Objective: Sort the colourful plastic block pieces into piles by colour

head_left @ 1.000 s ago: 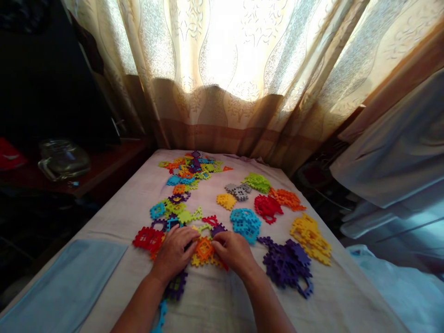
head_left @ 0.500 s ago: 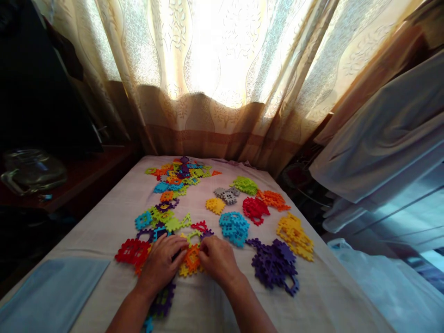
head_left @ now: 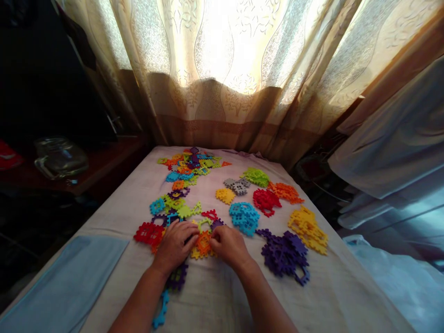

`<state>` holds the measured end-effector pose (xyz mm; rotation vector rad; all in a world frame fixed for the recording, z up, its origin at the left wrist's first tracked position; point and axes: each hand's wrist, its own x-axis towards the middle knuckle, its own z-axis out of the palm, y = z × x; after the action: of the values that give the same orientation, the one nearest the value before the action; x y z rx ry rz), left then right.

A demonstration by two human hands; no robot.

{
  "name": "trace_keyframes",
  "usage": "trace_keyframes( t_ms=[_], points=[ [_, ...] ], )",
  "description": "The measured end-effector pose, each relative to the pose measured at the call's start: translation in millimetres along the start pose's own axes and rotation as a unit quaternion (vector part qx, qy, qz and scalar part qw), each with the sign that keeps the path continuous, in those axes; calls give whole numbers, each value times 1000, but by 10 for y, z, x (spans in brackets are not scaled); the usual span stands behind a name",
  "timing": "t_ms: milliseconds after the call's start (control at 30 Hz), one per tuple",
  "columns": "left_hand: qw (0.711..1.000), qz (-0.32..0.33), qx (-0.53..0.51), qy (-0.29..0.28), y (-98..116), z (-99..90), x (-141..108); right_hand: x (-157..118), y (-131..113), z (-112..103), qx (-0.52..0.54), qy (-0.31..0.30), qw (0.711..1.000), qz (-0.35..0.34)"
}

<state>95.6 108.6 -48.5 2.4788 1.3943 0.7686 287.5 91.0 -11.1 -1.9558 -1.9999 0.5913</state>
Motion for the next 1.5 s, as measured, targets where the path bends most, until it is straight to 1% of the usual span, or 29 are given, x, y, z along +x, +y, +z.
trace_keyframes(
  t_ms=[167, 300, 367, 500, 567, 633, 733, 867, 967, 1133, 1233, 1300, 1400, 1500],
  points=[
    [1000, -4, -5, -3, 17, -20, 9, 14, 36, -55, 45, 4, 999, 1],
    [1000, -3, 3, -4, 13, -16, -2, 24, 53, -128, 114, 13, 993, -1],
    [1000, 0, 8, 1, -6, 1, -10, 29, 51, -137, 143, 38, 989, -20],
    [1000, 8, 10, 22, -59, 42, -11, 46, 56, -104, 157, 117, 977, -83],
    [1000, 11, 8, 29, -76, 51, -6, 55, 71, -84, 173, 135, 971, -99],
    [1000, 12, 5, 28, -84, 51, -1, 61, 91, -74, 205, 133, 965, -92],
    [1000, 13, 4, 22, -92, 44, 2, 69, 121, -75, 249, 125, 959, -61],
    [1000, 13, 1, 20, -95, 38, 8, 76, 170, -102, 260, 117, 957, -56],
    [1000, 8, -5, 22, -76, 33, 17, 79, 223, -132, 226, 97, 967, -59],
    [1000, -2, -12, 14, -32, 23, 17, 82, 256, -128, 153, 106, 981, -52],
    [1000, -6, -14, 12, -17, 15, 6, 71, 199, -81, 115, 113, 985, -55],
    [1000, -6, -18, 15, -10, 7, 2, 70, 137, -48, 67, 116, 989, -58],
    [1000, -6, -23, 19, 2, -6, 2, 104, 35, -10, -22, 113, 990, -87],
    [1000, -10, -22, 14, 8, -12, 5, 189, -51, 13, -104, 94, 983, -118]
  ],
)
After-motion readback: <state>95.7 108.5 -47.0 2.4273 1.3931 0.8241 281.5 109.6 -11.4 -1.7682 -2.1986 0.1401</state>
